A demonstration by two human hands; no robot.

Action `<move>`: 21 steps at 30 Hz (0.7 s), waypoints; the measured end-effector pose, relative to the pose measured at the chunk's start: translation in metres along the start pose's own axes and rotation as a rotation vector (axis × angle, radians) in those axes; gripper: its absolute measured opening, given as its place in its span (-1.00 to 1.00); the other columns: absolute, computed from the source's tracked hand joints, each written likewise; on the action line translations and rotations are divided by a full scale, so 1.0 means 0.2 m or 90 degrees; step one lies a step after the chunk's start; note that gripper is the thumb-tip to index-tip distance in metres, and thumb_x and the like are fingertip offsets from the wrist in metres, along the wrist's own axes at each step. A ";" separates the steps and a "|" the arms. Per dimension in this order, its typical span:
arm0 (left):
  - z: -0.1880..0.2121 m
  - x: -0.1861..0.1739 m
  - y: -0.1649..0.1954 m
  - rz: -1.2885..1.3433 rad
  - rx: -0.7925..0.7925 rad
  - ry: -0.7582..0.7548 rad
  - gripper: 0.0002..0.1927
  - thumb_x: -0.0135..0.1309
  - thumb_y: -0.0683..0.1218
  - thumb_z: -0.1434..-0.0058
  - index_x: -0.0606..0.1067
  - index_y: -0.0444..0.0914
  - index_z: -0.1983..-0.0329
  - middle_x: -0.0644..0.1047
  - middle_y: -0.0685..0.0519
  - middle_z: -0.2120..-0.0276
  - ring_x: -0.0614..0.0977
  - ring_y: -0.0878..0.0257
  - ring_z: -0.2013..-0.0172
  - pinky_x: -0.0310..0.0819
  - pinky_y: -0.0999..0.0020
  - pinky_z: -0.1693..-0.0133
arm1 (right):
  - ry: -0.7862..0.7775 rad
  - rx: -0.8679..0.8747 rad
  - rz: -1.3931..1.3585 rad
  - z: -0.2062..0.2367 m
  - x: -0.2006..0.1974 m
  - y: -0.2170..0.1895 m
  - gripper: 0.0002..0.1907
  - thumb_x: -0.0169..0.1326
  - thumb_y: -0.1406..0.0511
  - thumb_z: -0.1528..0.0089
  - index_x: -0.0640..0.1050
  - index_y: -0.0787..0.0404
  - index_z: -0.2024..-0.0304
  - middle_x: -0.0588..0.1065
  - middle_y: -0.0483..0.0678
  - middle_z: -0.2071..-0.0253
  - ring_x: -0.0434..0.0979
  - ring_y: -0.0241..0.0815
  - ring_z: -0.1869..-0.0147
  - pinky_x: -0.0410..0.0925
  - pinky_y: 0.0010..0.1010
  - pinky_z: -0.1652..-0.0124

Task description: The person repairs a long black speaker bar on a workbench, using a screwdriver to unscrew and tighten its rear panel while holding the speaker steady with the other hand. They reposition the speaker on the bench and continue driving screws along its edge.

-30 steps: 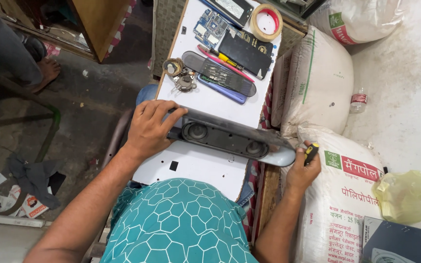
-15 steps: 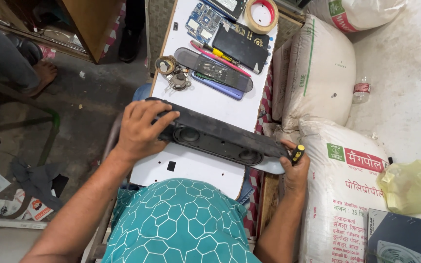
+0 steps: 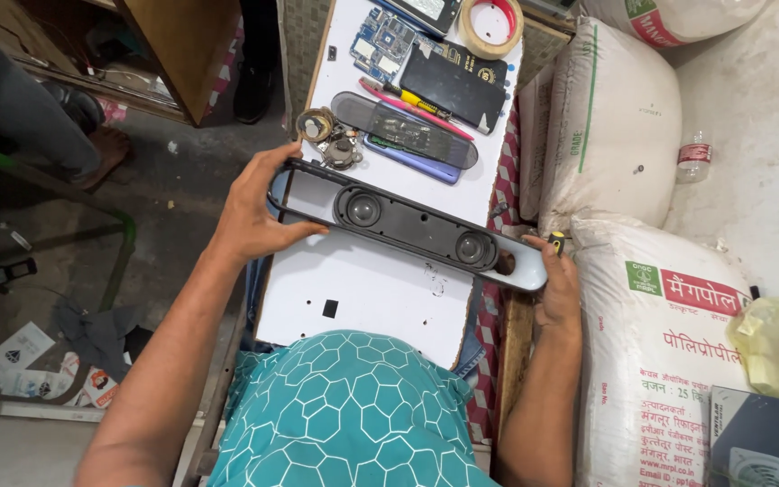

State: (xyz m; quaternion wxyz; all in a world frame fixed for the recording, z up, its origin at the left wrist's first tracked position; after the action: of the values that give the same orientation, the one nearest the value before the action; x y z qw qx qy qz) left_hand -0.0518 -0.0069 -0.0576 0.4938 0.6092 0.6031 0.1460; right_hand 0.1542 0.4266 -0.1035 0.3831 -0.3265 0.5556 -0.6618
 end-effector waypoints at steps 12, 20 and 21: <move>-0.05 -0.08 0.19 0.015 -0.226 0.019 -0.41 0.26 0.20 -0.23 0.49 -0.29 -0.14 0.62 -0.02 0.37 0.65 0.18 0.36 0.50 0.30 0.26 | 0.106 -0.021 -0.141 0.02 -0.06 0.03 -0.31 -0.06 -0.27 -0.32 0.55 0.17 0.00 0.59 -0.17 0.19 0.54 -0.45 0.33 0.32 -0.64 0.44; -0.06 -0.07 0.21 -0.032 -0.279 0.010 -0.43 0.25 0.24 -0.21 0.52 -0.28 -0.06 0.57 -0.04 0.52 0.62 0.24 0.47 0.45 0.31 0.38 | 0.007 0.000 -0.143 0.03 0.00 0.04 -0.36 -0.16 -0.22 -0.40 0.55 0.17 0.07 0.51 -0.17 0.41 0.18 -0.49 0.67 0.02 -0.64 0.69; -0.05 -0.06 0.19 -0.037 -0.283 0.009 -0.43 0.25 0.24 -0.21 0.52 -0.28 -0.06 0.57 -0.05 0.52 0.62 0.23 0.47 0.45 0.30 0.37 | -0.002 -0.002 -0.143 0.03 0.00 0.05 -0.36 -0.16 -0.22 -0.40 0.55 0.17 0.08 0.51 -0.16 0.41 0.17 -0.49 0.67 0.01 -0.65 0.69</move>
State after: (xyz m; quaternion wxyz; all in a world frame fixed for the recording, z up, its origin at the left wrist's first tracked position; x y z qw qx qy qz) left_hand -0.0387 -0.0045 -0.0187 0.6156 0.4667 0.5770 0.2654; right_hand 0.1607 0.4233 -0.1127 0.3070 -0.3883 0.5156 -0.6994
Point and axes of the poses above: each hand's wrist, its own z-axis away from the middle knuckle, its own x-axis out of the palm, y = z × x, the point moved 4 cm from there along -z, towards the middle knuckle
